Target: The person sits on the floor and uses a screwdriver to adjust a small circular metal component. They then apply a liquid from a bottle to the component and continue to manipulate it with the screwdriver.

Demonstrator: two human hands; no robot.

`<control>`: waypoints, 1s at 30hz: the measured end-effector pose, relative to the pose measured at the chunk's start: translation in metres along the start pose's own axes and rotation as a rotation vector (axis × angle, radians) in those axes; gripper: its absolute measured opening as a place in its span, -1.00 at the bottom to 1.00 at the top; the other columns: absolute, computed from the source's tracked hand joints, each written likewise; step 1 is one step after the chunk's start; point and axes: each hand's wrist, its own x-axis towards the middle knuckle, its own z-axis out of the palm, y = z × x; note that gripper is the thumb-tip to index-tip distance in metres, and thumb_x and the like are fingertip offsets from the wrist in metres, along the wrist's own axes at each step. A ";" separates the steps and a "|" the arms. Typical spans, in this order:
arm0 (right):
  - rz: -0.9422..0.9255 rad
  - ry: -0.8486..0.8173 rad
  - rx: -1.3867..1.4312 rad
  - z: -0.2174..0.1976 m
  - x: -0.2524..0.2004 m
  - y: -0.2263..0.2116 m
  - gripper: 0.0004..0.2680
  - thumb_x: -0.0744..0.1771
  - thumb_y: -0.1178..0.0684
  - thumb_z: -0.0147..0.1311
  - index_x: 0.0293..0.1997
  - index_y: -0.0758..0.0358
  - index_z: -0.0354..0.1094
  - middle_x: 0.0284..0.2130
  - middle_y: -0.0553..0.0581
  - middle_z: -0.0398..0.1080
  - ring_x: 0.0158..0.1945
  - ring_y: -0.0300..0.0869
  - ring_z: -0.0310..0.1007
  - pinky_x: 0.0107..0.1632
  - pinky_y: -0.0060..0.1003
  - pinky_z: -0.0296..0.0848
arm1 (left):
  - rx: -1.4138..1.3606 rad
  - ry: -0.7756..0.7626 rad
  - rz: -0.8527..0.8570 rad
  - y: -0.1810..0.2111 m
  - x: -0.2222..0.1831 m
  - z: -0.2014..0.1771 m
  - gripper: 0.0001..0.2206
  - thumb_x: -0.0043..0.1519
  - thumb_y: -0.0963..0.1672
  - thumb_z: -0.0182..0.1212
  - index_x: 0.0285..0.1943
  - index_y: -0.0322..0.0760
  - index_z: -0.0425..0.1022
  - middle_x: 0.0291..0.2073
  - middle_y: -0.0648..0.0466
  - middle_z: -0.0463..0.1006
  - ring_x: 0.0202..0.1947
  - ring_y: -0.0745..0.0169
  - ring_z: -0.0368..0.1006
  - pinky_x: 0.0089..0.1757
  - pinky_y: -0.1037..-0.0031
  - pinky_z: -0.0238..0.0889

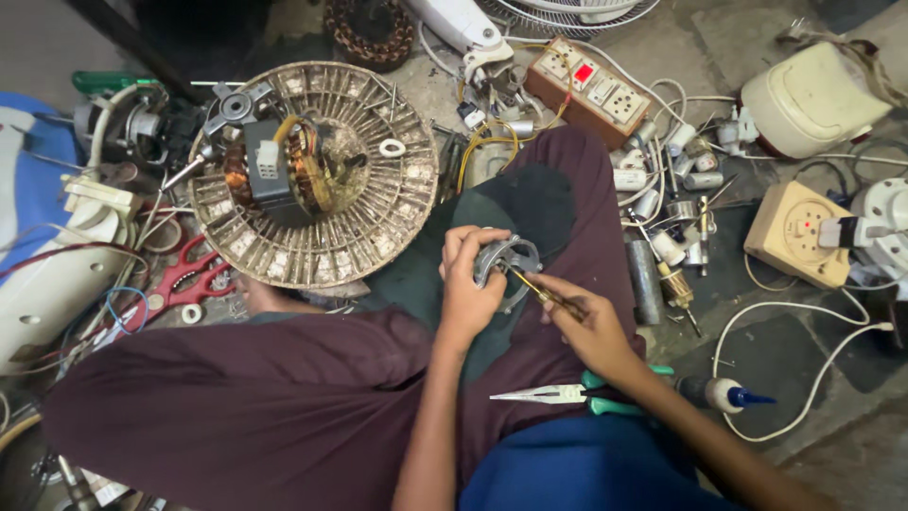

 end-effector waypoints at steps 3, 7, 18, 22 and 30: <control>-0.011 -0.008 0.056 -0.002 0.001 0.002 -0.67 0.38 0.21 -0.04 0.33 0.19 0.33 -0.38 -0.08 0.38 -0.46 -0.46 0.19 -0.42 -0.56 0.19 | 0.056 0.012 0.026 0.001 -0.001 0.002 -0.58 -0.04 -0.29 0.16 0.03 -0.15 0.56 -0.02 0.00 0.44 0.10 -0.05 0.39 0.11 0.24 0.21; 0.039 0.005 0.054 0.000 0.003 0.002 -0.68 0.37 0.20 -0.03 0.31 0.18 0.35 -0.39 -0.09 0.37 -0.46 -0.45 0.20 -0.43 -0.54 0.23 | -0.005 -0.007 -0.008 0.001 0.000 0.002 -0.58 -0.02 -0.29 0.13 0.03 -0.15 0.56 -0.02 0.01 0.42 0.07 -0.03 0.41 0.10 0.28 0.28; -0.104 0.058 -0.235 0.017 -0.001 -0.047 -0.69 0.33 0.25 0.02 0.21 0.25 0.44 -0.31 0.02 0.50 -0.26 -0.36 0.39 -0.18 -0.42 0.40 | -0.014 -0.012 -0.001 -0.001 -0.001 0.000 -0.58 -0.02 -0.31 0.13 0.03 -0.17 0.55 -0.03 -0.01 0.42 0.08 -0.04 0.40 0.09 0.28 0.29; 0.001 0.011 -0.754 0.016 0.009 -0.099 -0.75 0.30 0.11 0.09 0.08 0.09 0.52 -0.37 0.28 0.56 -0.28 0.00 0.56 -0.15 -0.15 0.50 | -0.006 -0.004 0.011 0.002 0.002 0.005 -0.56 -0.04 -0.30 0.17 0.04 -0.16 0.54 -0.03 -0.03 0.39 0.06 -0.06 0.39 0.08 0.26 0.28; -0.164 -0.236 -1.139 0.020 0.054 -0.151 -0.82 0.24 0.07 0.16 -0.12 0.10 0.58 -0.34 0.35 0.54 -0.23 0.19 0.56 -0.13 0.08 0.50 | 0.086 -0.023 0.030 -0.005 0.003 0.006 -0.50 -0.14 -0.30 0.18 0.05 -0.14 0.52 -0.07 -0.05 0.34 0.03 -0.09 0.29 0.11 0.25 0.18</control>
